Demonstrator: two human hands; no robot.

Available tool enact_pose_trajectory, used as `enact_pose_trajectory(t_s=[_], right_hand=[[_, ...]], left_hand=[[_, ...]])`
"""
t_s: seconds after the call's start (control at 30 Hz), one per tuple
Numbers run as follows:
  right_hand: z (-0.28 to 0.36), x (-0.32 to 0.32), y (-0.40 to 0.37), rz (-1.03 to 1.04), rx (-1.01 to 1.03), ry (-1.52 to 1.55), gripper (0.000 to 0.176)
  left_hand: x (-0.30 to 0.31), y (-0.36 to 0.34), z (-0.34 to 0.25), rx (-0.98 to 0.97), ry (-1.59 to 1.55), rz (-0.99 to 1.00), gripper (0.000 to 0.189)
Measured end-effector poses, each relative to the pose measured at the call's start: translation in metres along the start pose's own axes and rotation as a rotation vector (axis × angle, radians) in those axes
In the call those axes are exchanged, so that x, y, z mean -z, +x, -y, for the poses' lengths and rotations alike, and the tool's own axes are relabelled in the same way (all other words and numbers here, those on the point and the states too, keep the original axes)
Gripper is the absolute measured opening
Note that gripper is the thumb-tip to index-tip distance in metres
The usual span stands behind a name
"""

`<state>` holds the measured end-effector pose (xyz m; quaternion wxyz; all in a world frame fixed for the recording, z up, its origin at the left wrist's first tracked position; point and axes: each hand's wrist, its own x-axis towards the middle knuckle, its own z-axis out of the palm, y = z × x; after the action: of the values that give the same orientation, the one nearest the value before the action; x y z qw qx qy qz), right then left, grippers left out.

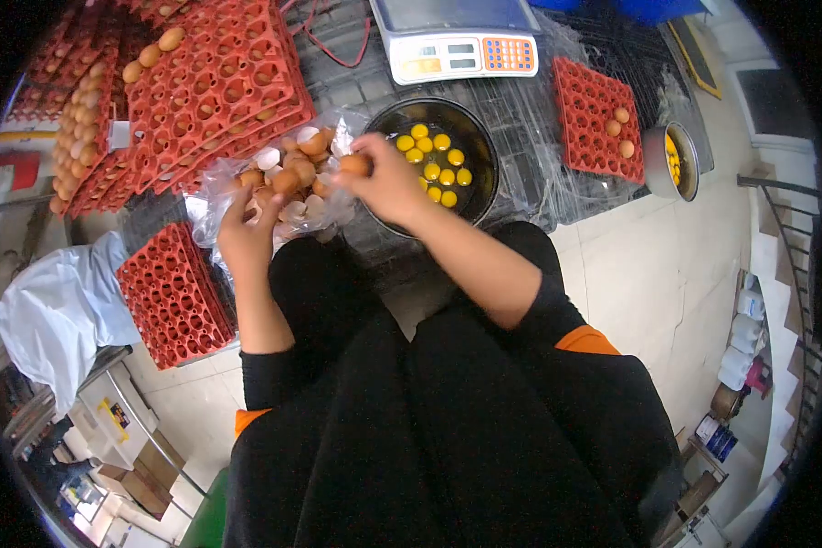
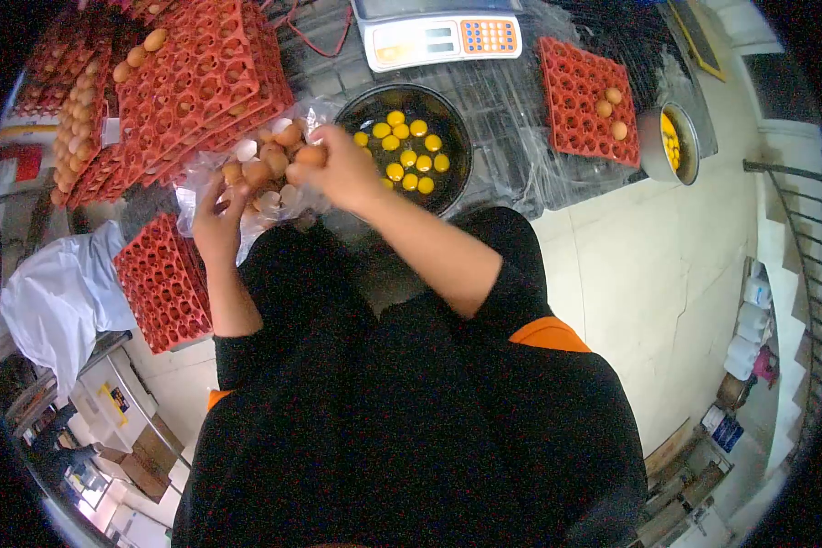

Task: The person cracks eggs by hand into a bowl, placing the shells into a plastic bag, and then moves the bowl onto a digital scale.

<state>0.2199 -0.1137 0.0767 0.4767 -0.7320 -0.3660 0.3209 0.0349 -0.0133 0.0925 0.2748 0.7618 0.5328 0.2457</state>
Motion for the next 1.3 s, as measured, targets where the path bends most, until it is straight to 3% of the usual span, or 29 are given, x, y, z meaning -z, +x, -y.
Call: enact_pose_trajectory(t_s=[0.1, 0.13, 0.23, 0.27, 0.33, 0.4, 0.53, 0.67, 0.73, 0.77, 0.87, 0.9, 0.97, 1.0, 1.07, 1.1, 1.17, 1.2, 1.23, 1.27, 1.3], right_hand=[[0.010, -0.042, 0.001, -0.026, 0.207, -0.099, 0.049], [0.019, -0.046, 0.003, -0.014, 0.230, -0.134, 0.048], [0.038, -0.063, 0.033, -0.018, 0.243, -0.088, 0.044], [0.045, -0.067, 0.050, -0.009, 0.202, -0.002, 0.043], [0.094, -0.065, 0.075, -0.131, 0.384, -0.205, 0.041], [0.127, -0.076, 0.112, -0.131, 0.443, -0.157, 0.039], [0.165, -0.123, 0.204, -0.186, 0.617, -0.609, 0.042], [0.174, -0.170, 0.291, -0.067, 0.514, -0.682, 0.046], [0.166, -0.186, 0.328, -0.036, 0.496, -0.651, 0.048], [0.167, -0.185, 0.340, 0.193, 0.453, -0.642, 0.051], [0.161, -0.198, 0.349, -0.001, 0.420, -0.822, 0.049], [0.135, -0.200, 0.376, -0.060, 0.648, -0.811, 0.046], [0.162, -0.180, 0.337, -0.199, 0.570, -0.661, 0.040], [0.159, -0.167, 0.326, -0.275, 0.593, -0.383, 0.037], [0.177, -0.129, 0.266, -0.219, 0.376, 0.238, 0.023], [0.141, -0.098, 0.255, 0.030, 0.284, 0.694, 0.029], [0.122, -0.039, 0.169, 0.061, 0.143, 0.817, 0.026], [0.105, -0.012, 0.130, -0.081, -0.034, 0.795, 0.025], [0.082, 0.022, 0.093, -0.057, -0.138, 0.739, 0.025], [0.055, 0.050, 0.059, -0.098, -0.144, 0.627, 0.025], [0.036, 0.069, 0.025, -0.196, -0.245, 0.300, 0.026]], left_hand=[[0.005, -0.028, 0.026, 0.185, -0.435, -0.257, 0.030], [0.010, -0.039, -0.004, 0.309, -0.580, -0.316, 0.019], [-0.005, -0.061, 0.019, 0.095, -0.414, -0.295, 0.020], [-0.010, -0.060, 0.025, 0.123, -0.536, -0.239, 0.024], [-0.015, -0.047, 0.054, -0.062, -0.342, -0.289, 0.019], [-0.015, -0.040, 0.065, -0.049, -0.250, -0.269, 0.015], [-0.019, -0.030, 0.073, -0.011, -0.225, -0.393, 0.018], [-0.020, -0.027, 0.080, 0.166, -0.346, -0.435, 0.036], [-0.023, -0.025, 0.086, 0.180, -0.355, -0.437, 0.034], [-0.023, -0.024, 0.086, 0.184, -0.372, -0.435, 0.033], [-0.025, -0.022, 0.090, 0.198, -0.398, -0.453, 0.030], [-0.026, -0.022, 0.089, 0.198, -0.406, -0.472, 0.030], [-0.029, -0.022, 0.087, 0.174, -0.418, -0.496, 0.029], [-0.027, -0.021, 0.086, 0.173, -0.398, -0.473, 0.029], [-0.029, -0.021, 0.087, 0.179, -0.375, -0.449, 0.029], [-0.028, -0.024, 0.086, 0.180, -0.377, -0.430, 0.030], [-0.029, -0.022, 0.084, 0.147, -0.379, -0.428, 0.030], [-0.028, -0.023, 0.080, 0.142, -0.363, -0.422, 0.030], [-0.027, -0.022, 0.077, 0.136, -0.368, -0.412, 0.030], [-0.027, -0.025, 0.076, 0.134, -0.368, -0.401, 0.030], [-0.027, -0.026, 0.077, 0.100, -0.336, -0.399, 0.030]])
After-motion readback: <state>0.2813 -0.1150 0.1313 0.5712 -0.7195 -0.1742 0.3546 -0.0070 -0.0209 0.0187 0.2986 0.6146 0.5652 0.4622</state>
